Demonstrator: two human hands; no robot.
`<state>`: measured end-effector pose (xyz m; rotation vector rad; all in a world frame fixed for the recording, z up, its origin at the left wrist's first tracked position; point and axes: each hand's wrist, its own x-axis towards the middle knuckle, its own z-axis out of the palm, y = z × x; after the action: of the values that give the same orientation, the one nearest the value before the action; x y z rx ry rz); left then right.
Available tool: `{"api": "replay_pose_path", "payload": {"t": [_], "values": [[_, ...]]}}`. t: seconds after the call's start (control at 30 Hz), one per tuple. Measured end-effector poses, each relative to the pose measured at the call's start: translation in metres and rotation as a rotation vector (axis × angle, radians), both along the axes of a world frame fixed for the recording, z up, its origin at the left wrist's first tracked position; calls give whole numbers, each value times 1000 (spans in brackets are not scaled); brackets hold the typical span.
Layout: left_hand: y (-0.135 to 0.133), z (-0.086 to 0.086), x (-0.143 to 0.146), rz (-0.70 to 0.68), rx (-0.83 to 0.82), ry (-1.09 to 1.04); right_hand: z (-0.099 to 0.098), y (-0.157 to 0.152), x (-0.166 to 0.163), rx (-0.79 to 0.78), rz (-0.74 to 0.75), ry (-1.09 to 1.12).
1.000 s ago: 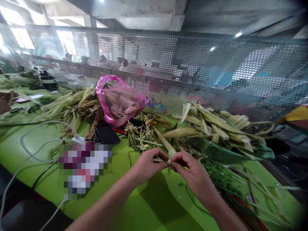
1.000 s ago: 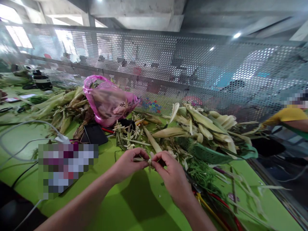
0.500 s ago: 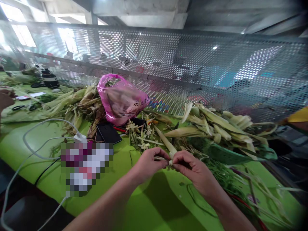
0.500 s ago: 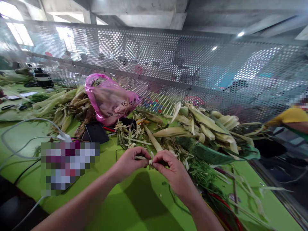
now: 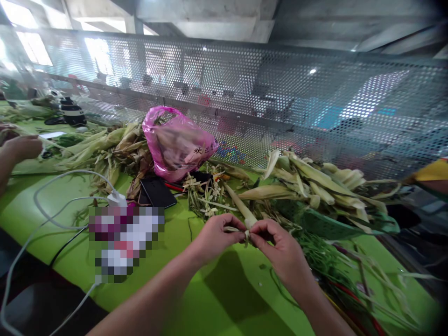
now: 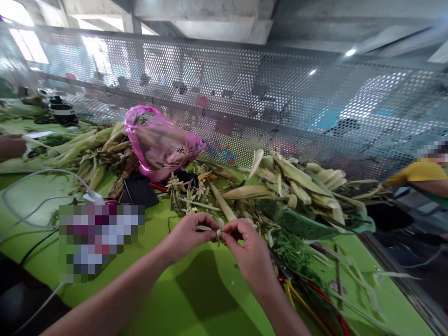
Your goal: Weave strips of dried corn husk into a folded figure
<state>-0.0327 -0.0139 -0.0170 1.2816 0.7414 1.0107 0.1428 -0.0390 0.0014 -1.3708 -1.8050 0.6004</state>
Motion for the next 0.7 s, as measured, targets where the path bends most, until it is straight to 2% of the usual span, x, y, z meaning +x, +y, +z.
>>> {"api": "replay_pose_path", "payload": {"t": [0.13, 0.3, 0.47, 0.7], "values": [[0, 1, 0, 20, -13, 22, 1, -1, 0, 25, 0, -27], [-1, 0, 1, 39, -19, 12, 3, 0, 1, -63, 53, 4], [-1, -4, 2, 82, 51, 47, 1, 1, -1, -65, 25, 17], [-1, -4, 0, 69, 94, 138, 1, 0, -5, -50, 12, 13]]}}
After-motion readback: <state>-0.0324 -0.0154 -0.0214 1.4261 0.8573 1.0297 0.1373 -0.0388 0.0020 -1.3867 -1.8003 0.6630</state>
